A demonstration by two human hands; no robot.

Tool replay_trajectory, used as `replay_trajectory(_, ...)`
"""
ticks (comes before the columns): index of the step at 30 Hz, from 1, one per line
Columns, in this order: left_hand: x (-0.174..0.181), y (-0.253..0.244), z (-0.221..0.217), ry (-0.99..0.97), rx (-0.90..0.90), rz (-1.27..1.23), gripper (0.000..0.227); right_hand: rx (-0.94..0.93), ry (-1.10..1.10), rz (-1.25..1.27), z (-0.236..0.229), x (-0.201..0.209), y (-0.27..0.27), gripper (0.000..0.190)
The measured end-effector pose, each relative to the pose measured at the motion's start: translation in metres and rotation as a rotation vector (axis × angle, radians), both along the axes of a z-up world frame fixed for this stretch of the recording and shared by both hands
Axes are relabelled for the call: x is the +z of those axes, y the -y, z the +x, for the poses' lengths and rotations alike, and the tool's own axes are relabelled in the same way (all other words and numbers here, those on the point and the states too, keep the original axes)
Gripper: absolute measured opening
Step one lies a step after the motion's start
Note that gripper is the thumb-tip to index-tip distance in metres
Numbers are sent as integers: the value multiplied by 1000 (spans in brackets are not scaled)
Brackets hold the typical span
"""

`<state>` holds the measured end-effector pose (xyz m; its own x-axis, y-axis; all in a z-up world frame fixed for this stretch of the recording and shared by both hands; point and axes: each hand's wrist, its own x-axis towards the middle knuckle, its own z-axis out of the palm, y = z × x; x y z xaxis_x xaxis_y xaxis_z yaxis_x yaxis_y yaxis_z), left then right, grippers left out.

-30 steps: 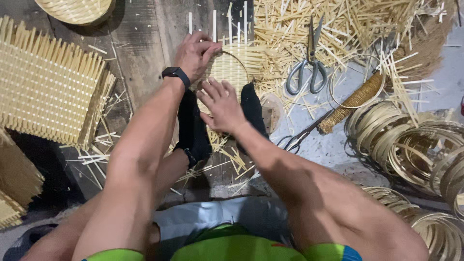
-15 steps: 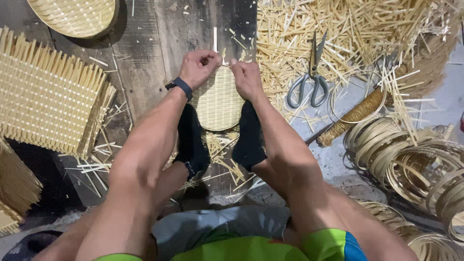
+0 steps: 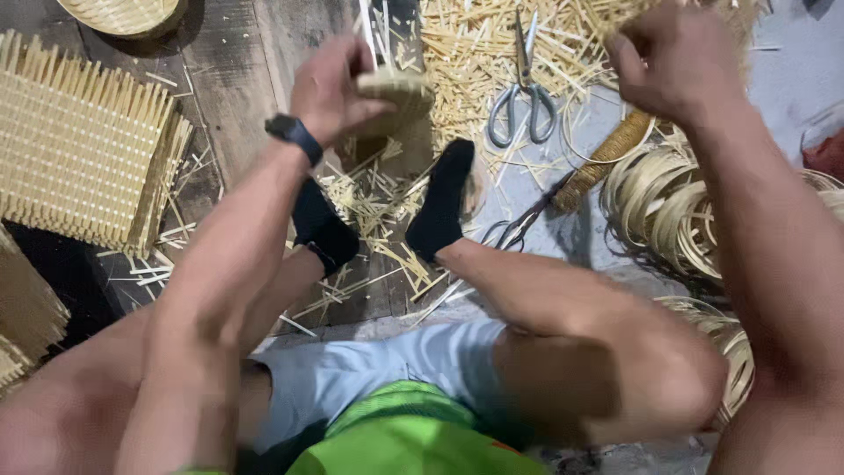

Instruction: The person weaves bamboo strips into a base, fits the base over a wooden mold and a circular hoop, and uses shears to trim the protruding strips.

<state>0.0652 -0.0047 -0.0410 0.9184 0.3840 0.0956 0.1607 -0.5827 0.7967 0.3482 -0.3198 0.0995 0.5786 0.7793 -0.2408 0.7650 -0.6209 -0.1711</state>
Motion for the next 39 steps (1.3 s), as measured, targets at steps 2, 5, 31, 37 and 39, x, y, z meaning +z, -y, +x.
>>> replay_trajectory(2, 6, 31, -3, -178, -82, 215, 32, -106, -85, -33, 4, -15, 24, 22)
replay_trajectory(5, -17, 75, -28, -583, -417, 743, 16, -96, -228, -22, -8, -115, 52, 26)
replay_trajectory(31, -46, 99, -9, -402, 129, 336, 93, -773, -705, 131, -97, -256, 70, 54)
replay_trajectory(37, -66, 52, -7, -450, -467, 342, 100, -426, -437, 272, -106, -231, 53, 48)
replay_trajectory(39, -64, 56, -3, -386, -419, 657, 102, -237, -390, 336, -103, -222, 41, 61)
